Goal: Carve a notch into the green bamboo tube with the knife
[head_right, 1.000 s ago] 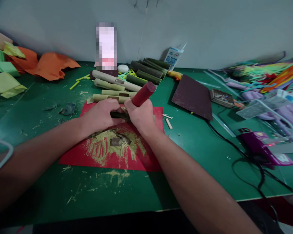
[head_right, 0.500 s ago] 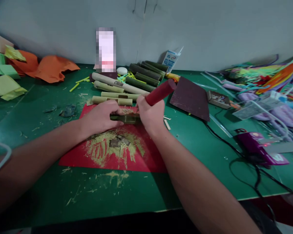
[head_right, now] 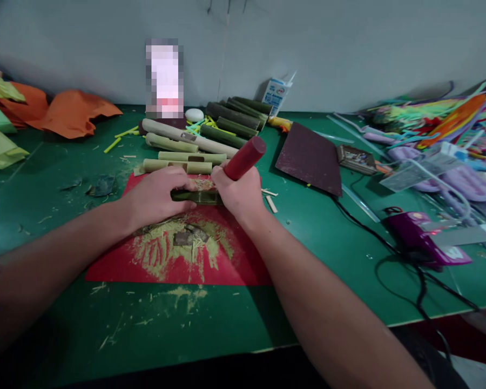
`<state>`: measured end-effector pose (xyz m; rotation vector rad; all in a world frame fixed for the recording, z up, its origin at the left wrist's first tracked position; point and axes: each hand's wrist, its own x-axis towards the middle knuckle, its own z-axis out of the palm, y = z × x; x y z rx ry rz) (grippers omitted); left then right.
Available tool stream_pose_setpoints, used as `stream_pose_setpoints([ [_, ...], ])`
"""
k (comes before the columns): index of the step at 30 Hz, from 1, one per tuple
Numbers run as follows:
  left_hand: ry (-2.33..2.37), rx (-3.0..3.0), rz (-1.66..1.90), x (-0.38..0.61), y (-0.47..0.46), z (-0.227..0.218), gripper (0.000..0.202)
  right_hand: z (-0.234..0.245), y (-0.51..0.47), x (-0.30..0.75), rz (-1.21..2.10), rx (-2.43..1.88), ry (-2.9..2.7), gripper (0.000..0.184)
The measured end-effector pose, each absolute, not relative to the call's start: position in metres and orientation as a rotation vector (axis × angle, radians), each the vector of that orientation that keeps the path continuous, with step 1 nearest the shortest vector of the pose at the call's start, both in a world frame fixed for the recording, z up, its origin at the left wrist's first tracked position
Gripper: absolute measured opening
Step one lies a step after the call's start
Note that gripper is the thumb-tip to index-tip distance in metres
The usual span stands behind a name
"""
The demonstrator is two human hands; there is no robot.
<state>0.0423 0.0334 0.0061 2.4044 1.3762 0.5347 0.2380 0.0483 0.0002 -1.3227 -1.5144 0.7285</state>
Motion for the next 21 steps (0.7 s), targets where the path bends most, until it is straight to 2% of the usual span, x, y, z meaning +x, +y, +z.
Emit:
stream_pose_setpoints([
  [21,1.428,2.447,0.506,0.0459,0.0289,0.0041,0.019,0.0005,0.0509,0.2362,0.721,-1.308,-1.537,0.024],
])
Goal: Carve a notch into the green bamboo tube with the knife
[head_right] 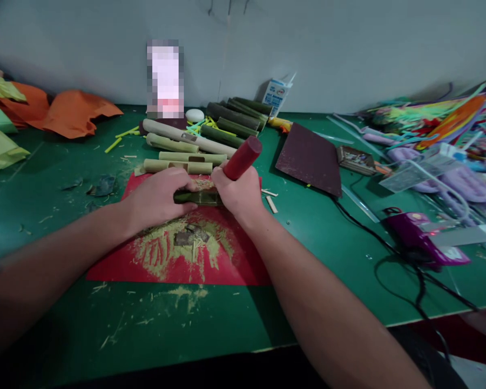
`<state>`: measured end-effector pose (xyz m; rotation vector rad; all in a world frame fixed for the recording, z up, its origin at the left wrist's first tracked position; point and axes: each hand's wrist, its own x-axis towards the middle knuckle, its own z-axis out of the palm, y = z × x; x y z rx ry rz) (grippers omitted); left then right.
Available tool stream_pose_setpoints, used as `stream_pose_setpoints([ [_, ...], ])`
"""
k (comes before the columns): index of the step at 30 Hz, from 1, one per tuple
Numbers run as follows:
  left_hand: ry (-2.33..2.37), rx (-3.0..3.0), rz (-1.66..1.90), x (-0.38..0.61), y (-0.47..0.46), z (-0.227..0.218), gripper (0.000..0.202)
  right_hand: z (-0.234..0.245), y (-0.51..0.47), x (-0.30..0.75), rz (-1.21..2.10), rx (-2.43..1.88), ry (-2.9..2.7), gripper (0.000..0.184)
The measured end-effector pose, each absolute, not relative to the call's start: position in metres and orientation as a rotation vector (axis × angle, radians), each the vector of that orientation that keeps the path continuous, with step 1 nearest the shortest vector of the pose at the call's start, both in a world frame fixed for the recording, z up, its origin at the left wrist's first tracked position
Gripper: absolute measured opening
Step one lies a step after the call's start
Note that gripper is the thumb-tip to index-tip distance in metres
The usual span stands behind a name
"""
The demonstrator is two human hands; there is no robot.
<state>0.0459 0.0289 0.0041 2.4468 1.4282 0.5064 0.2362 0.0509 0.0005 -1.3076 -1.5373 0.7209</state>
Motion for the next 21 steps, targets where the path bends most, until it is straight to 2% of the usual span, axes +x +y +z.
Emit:
stream_pose_setpoints([
  [9,1.381,2.551,0.521,0.044,0.029,0.000,0.020,-0.001,0.052,0.234,0.665,-1.353,-1.615,0.023],
  [15,1.362,2.615,0.524,0.043,0.032,-0.007,0.027,-0.004,0.055,0.228,0.606,-1.373,-1.573,0.033],
  [21,1.380,2.535,0.534,0.043,0.036,-0.004,0.025,-0.005,0.058,0.230,0.648,-1.316,-1.615,0.029],
])
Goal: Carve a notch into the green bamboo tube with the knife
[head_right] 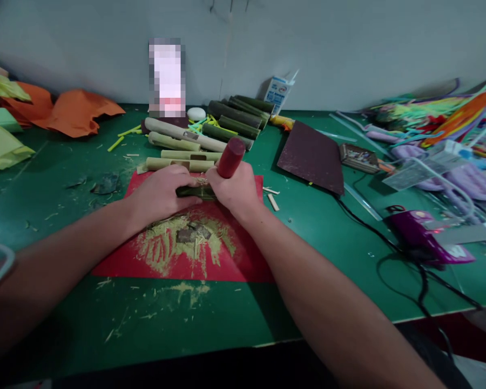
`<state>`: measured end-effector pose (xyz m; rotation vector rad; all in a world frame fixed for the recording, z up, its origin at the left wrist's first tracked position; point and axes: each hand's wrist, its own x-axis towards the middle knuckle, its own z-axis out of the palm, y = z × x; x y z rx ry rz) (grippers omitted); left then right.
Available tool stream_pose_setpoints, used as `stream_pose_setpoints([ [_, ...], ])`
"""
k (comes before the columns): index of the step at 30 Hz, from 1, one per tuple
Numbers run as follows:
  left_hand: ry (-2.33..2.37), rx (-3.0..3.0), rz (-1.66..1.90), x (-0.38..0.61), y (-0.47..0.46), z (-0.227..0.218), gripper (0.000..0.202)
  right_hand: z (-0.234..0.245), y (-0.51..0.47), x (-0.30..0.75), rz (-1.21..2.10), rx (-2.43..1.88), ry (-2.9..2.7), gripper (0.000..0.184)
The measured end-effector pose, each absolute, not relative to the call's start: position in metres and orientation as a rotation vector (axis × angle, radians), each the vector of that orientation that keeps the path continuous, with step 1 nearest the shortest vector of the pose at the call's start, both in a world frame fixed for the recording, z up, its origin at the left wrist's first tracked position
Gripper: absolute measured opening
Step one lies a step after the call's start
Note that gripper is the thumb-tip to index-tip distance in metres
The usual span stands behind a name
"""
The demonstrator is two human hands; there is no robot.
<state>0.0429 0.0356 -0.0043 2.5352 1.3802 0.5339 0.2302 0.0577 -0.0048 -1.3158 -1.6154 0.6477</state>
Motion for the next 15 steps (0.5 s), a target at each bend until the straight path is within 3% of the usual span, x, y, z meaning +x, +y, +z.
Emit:
stream_pose_setpoints([
  [10,1.363,2.530,0.598,0.039,0.041,-0.006,0.019,-0.009,0.053,0.237,0.749,-1.229,-1.414,0.019],
  [15,1.395,2.521,0.578,0.041,0.039,-0.004,0.021,-0.010,0.060,0.236,0.769,-1.205,-1.453,0.023],
])
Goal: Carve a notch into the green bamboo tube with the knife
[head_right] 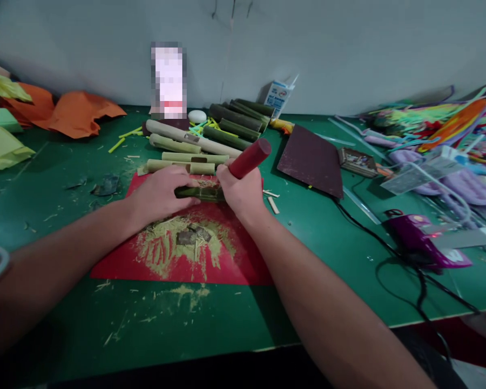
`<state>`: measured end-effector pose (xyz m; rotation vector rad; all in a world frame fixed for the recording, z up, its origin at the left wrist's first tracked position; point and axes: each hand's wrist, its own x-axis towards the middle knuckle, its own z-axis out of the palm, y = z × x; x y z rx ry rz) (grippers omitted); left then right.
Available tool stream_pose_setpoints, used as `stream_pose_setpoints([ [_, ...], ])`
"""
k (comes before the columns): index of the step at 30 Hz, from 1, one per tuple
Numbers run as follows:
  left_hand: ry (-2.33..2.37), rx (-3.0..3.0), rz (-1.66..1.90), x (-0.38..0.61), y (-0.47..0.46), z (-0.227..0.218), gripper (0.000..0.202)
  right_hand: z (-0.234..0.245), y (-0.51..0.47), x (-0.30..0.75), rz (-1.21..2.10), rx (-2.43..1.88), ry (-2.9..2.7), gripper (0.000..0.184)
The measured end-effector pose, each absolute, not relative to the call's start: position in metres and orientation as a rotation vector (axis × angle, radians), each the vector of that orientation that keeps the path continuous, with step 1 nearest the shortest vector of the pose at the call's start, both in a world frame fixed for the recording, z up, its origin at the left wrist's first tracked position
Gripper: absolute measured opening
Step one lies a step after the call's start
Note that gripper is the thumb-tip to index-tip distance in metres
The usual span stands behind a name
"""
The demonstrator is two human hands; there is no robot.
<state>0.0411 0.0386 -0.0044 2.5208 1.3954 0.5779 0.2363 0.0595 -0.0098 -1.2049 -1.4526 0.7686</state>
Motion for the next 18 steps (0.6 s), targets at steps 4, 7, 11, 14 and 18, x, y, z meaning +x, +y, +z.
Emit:
stream_pose_setpoints([
  [4,1.396,2.536,0.576,0.041,0.039,-0.005,0.021,-0.009,0.060,0.236,0.795,-1.229,-1.432,0.019],
  [7,1.407,2.537,0.584,0.041,0.039,-0.006,0.021,-0.008,0.059,0.235,0.792,-1.251,-1.454,0.021],
  [11,1.389,2.524,0.616,0.040,0.040,-0.009,0.022,-0.007,0.056,0.233,0.717,-1.261,-1.532,0.022],
  [14,1.382,2.492,0.653,0.039,0.043,-0.012,0.022,-0.010,0.054,0.229,0.646,-1.235,-1.582,0.017],
  [18,1.356,2.446,0.683,0.037,0.047,-0.016,0.021,-0.012,0.052,0.226,0.617,-1.214,-1.583,0.017],
])
